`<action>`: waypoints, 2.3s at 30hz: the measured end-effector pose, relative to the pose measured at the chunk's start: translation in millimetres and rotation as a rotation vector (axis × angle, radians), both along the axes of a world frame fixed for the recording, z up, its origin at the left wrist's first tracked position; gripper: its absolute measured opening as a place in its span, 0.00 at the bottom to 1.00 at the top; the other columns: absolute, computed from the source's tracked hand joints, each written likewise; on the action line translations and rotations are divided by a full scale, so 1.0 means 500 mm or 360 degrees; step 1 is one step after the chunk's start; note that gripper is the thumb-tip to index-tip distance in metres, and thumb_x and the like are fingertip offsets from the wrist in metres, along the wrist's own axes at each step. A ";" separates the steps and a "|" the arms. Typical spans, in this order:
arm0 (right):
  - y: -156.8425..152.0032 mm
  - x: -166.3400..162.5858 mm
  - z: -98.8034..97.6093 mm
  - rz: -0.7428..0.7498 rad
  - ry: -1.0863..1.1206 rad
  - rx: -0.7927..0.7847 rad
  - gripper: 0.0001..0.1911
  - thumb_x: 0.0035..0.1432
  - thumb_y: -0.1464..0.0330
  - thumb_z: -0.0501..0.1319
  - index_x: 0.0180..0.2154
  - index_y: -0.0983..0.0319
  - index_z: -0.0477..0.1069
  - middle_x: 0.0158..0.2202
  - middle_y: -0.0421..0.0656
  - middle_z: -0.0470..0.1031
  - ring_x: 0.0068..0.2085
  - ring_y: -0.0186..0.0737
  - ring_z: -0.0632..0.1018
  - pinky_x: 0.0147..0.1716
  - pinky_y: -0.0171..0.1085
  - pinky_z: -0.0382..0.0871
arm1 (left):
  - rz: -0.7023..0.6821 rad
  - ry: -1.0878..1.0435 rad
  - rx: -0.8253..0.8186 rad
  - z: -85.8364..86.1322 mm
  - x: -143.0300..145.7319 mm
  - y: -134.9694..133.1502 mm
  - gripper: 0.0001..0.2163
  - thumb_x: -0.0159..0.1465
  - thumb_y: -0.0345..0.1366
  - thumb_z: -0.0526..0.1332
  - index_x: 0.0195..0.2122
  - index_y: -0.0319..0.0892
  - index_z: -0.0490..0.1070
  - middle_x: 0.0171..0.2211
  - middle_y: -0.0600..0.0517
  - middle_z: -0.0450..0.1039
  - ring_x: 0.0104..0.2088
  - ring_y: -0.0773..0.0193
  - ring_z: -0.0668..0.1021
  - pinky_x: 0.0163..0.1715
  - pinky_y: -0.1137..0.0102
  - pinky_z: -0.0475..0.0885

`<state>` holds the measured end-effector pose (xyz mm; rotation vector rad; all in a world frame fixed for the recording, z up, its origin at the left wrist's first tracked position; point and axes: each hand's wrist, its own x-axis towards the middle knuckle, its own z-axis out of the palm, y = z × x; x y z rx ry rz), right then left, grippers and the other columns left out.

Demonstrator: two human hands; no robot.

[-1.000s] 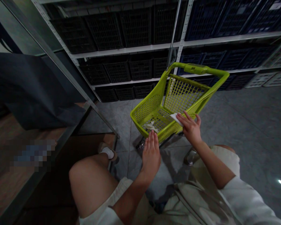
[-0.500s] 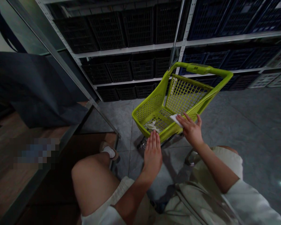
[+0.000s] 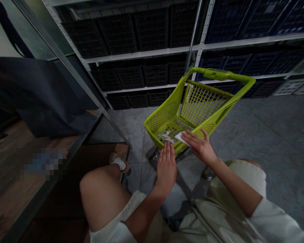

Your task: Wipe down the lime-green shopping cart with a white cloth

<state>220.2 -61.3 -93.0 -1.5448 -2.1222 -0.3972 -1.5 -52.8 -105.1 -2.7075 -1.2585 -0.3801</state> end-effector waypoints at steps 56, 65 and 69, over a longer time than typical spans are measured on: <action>0.025 0.083 -0.006 -0.0276 0.0203 0.0150 0.34 0.57 0.79 0.51 0.64 0.55 0.63 0.62 0.47 0.72 0.66 0.48 0.68 0.66 0.59 0.45 | -0.0004 -0.0060 -0.0033 -0.010 0.005 0.001 0.34 0.62 0.22 0.52 0.71 0.25 0.46 0.72 0.33 0.46 0.72 0.50 0.51 0.68 0.57 0.60; -0.027 -0.094 -0.025 0.0116 0.0158 -0.0015 0.40 0.59 0.80 0.48 0.71 0.56 0.49 0.65 0.48 0.67 0.68 0.43 0.65 0.67 0.54 0.48 | -0.0009 -0.0100 -0.0005 -0.010 0.002 0.001 0.34 0.62 0.21 0.50 0.71 0.28 0.45 0.71 0.35 0.48 0.72 0.52 0.52 0.67 0.56 0.61; -0.005 0.015 -0.010 0.0132 0.0010 -0.0036 0.40 0.58 0.80 0.50 0.69 0.51 0.53 0.64 0.45 0.70 0.67 0.45 0.66 0.67 0.60 0.40 | -0.0017 -0.0122 -0.0010 -0.010 0.002 -0.001 0.36 0.62 0.22 0.51 0.72 0.30 0.41 0.72 0.35 0.46 0.72 0.52 0.51 0.68 0.56 0.61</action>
